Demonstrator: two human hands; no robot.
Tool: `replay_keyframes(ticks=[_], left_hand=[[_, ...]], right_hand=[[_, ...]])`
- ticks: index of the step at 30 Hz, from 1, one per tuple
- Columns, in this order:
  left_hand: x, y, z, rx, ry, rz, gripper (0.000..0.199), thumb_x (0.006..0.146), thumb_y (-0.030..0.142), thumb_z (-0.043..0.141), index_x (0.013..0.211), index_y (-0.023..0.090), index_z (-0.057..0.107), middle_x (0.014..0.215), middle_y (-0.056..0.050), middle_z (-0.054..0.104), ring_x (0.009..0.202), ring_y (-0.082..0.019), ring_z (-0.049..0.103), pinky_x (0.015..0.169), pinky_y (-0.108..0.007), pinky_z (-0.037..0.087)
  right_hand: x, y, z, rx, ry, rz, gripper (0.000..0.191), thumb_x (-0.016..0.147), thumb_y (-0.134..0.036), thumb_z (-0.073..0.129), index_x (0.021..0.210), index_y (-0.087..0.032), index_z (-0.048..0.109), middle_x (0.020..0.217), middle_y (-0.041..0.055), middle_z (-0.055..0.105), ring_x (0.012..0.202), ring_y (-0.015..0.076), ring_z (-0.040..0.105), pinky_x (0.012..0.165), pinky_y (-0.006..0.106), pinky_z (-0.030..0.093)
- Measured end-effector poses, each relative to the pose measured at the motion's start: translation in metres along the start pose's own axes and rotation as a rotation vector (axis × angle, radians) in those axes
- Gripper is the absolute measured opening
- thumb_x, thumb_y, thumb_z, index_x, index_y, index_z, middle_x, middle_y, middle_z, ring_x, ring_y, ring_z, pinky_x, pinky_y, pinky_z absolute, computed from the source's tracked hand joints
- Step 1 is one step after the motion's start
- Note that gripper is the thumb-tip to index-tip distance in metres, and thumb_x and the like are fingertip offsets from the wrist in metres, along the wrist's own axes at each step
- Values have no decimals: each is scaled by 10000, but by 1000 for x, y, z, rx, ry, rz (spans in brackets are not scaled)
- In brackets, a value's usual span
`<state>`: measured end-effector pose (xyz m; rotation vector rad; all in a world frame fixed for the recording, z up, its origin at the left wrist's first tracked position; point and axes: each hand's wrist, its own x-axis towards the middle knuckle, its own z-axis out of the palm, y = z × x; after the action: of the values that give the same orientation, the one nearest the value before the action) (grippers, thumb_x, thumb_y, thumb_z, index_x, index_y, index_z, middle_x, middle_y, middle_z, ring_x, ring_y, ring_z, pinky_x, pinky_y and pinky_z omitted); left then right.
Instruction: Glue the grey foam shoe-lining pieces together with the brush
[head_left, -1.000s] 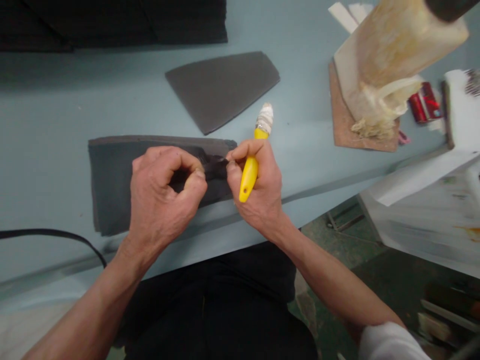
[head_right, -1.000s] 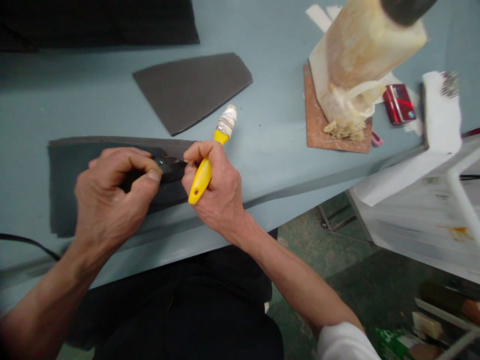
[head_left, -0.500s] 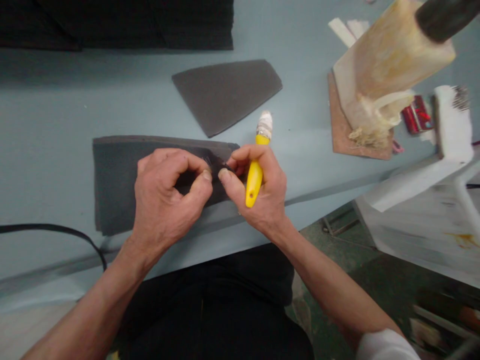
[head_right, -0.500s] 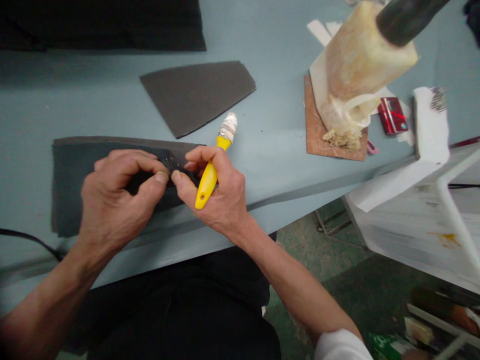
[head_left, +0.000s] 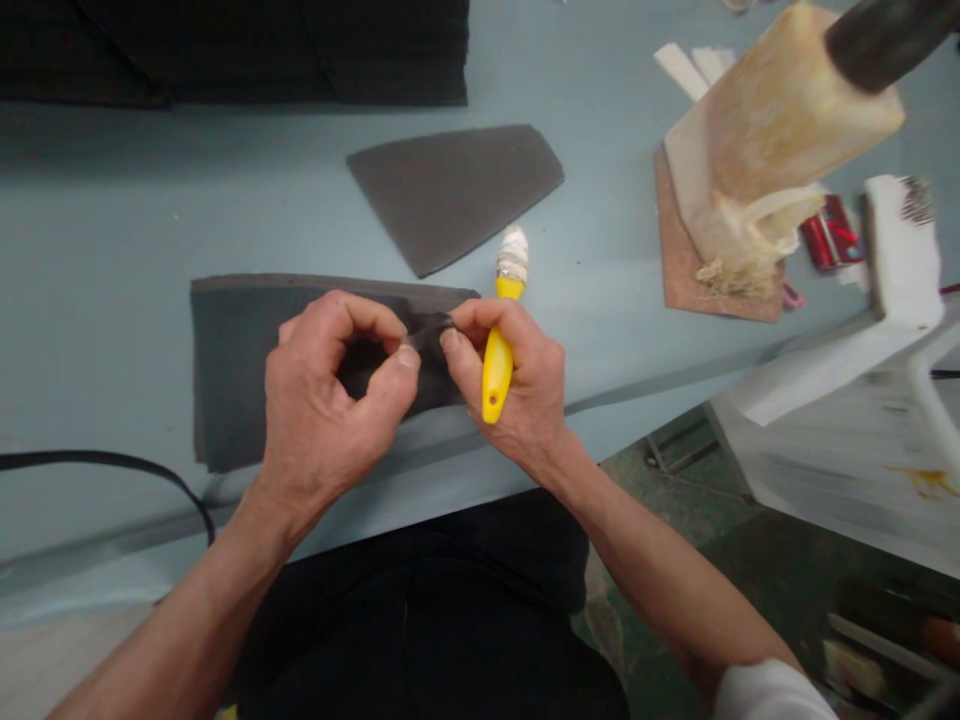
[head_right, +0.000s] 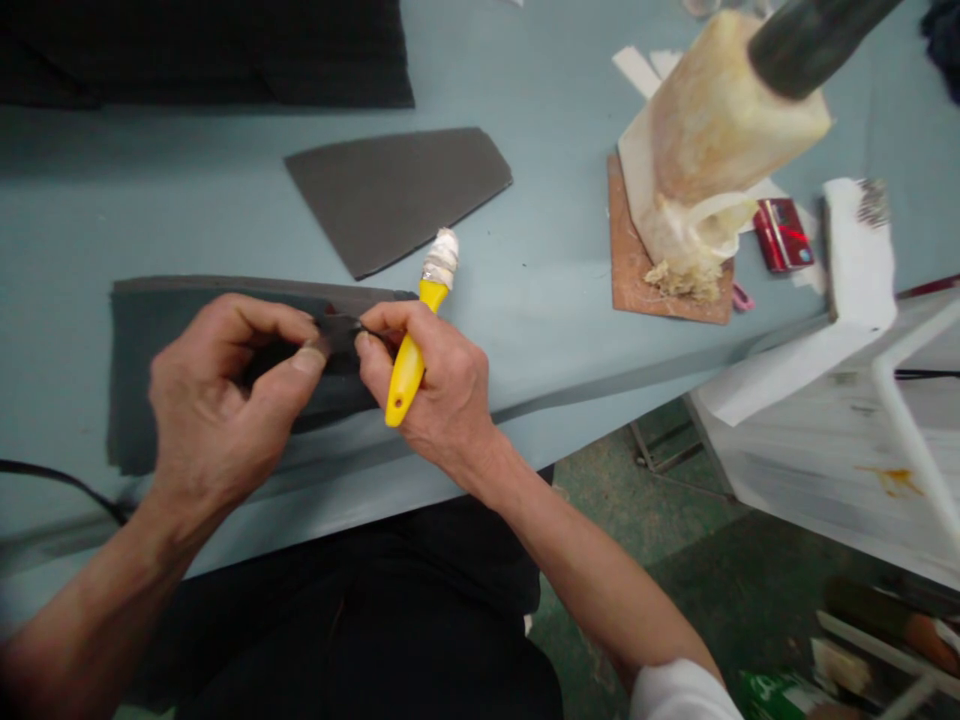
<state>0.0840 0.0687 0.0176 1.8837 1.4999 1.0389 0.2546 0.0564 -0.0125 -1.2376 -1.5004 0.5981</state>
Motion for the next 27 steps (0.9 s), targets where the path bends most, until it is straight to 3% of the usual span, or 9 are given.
replay_keyframes(ticks=[4, 7, 11, 16, 22, 27], left_hand=[[-3, -3, -1, -79, -24, -14, 176, 854, 287, 610, 1028, 290, 635, 948, 15, 695, 918, -218, 674, 895, -434, 507], [-5, -3, -1, -101, -59, -45, 245, 890, 283, 619, 1130, 318, 655, 938, 23, 698, 884, -209, 681, 839, -421, 515], [-3, 2, -2, -84, -60, -22, 144, 902, 249, 580, 982, 292, 692, 856, 38, 703, 786, -186, 655, 848, -423, 507], [-1, 3, -4, -78, -95, 28, 205, 917, 228, 501, 883, 308, 687, 811, 51, 696, 776, -187, 652, 920, -425, 516], [-1, 2, 1, -61, -29, 29, 92, 902, 315, 629, 818, 280, 647, 789, 52, 696, 726, -173, 644, 819, -402, 501], [-1, 2, 4, 53, -2, 73, 105, 946, 304, 668, 848, 275, 645, 835, 55, 724, 764, -163, 673, 852, -370, 533]], right_hand=[[-1, 1, 0, -1, 1, 20, 78, 993, -305, 676, 1018, -233, 662, 841, -39, 697, 714, 108, 642, 736, 271, 536], [-2, 0, 0, -28, -11, 49, 105, 997, -336, 662, 1026, -235, 667, 845, -33, 710, 710, 115, 641, 729, 276, 536], [1, -3, 0, -71, -11, 74, 117, 993, -350, 650, 995, -233, 661, 809, -43, 689, 674, 109, 608, 684, 265, 500], [6, -4, -1, -79, -54, 94, 117, 991, -348, 649, 987, -231, 653, 769, -62, 649, 620, 92, 568, 633, 251, 451], [4, -2, -1, -80, -61, 36, 97, 988, -323, 638, 1010, -232, 664, 776, -55, 673, 662, 103, 606, 666, 259, 473], [4, -2, -2, -136, -69, -27, 81, 990, -293, 626, 1014, -237, 680, 829, -21, 728, 702, 130, 640, 696, 283, 506]])
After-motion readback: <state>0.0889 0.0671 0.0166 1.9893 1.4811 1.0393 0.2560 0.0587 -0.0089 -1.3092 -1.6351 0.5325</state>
